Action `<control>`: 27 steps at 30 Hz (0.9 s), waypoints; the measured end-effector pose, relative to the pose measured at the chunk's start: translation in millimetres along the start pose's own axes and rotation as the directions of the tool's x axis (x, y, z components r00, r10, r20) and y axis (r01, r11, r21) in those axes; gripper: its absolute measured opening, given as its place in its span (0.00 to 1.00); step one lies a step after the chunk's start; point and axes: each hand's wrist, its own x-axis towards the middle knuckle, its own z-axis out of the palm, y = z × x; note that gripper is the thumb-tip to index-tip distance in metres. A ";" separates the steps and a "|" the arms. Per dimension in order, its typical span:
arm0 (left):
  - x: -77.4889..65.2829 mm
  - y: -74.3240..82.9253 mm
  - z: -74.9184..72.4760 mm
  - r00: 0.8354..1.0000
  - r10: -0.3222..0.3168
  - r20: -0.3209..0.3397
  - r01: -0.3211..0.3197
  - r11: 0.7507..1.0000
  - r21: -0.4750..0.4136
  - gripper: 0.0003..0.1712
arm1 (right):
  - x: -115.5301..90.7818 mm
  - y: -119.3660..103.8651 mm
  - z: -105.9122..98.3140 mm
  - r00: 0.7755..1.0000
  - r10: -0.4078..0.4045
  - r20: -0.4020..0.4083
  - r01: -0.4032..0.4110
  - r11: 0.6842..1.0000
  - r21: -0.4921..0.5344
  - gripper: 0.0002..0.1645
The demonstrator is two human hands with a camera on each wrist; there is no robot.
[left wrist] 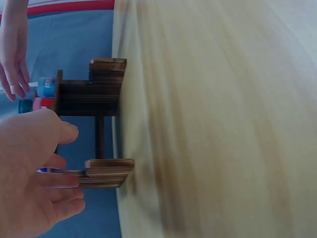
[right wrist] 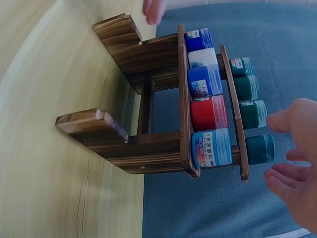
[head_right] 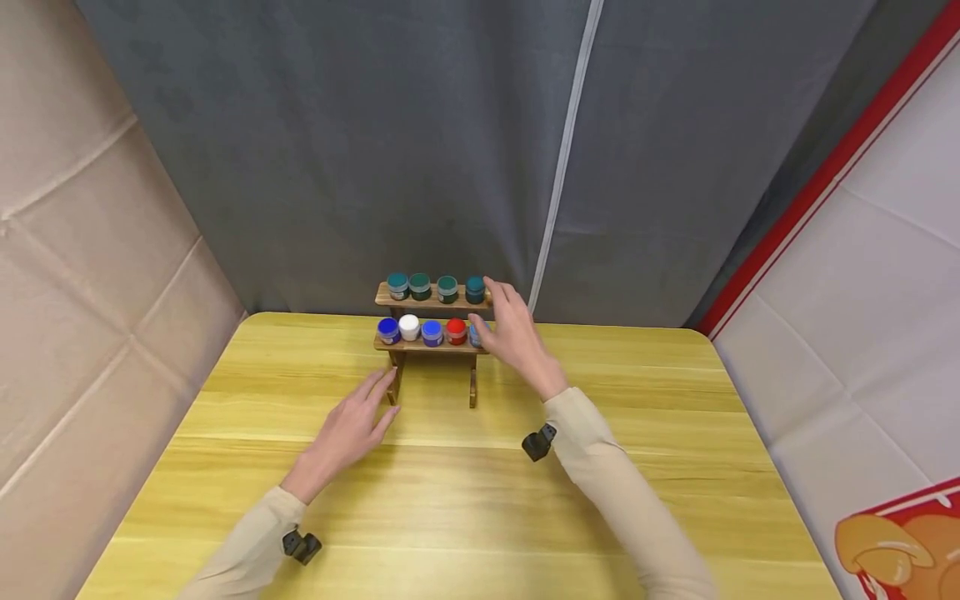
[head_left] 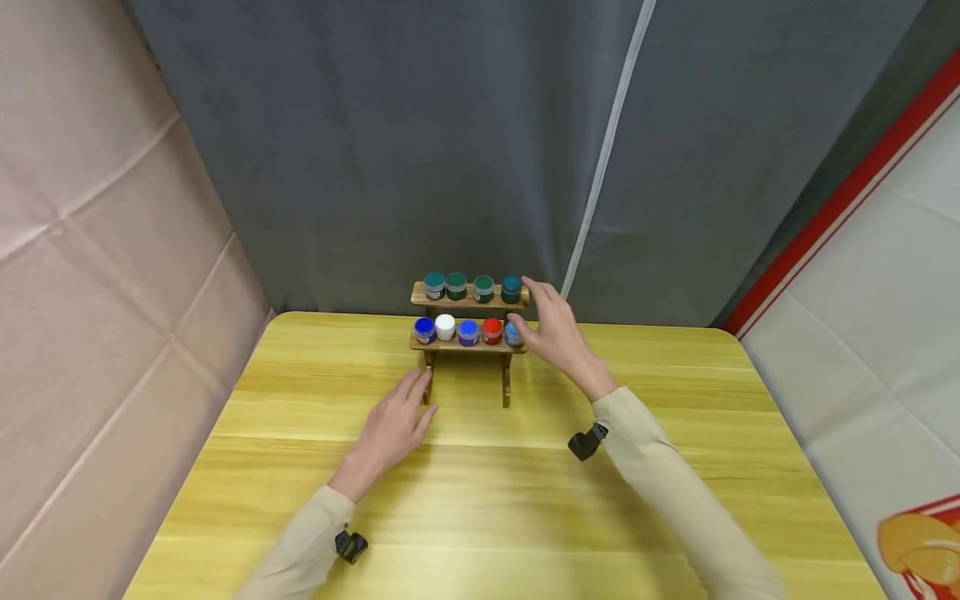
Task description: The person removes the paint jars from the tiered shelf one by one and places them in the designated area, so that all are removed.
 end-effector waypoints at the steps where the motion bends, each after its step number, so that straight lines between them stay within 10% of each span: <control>1: 0.2 -1.7 2.3 1.000 -0.002 -0.005 0.002 1.000 -0.005 0.36 | 1.8 0.0 1.2 1.000 -0.001 -0.008 0.001 1.000 0.008 0.39; 27: 23.1 -13.4 40.2 0.973 -0.085 -0.216 0.038 0.977 -0.212 0.21 | 32.3 17.9 22.1 0.981 0.130 -0.143 -0.108 0.982 0.154 0.25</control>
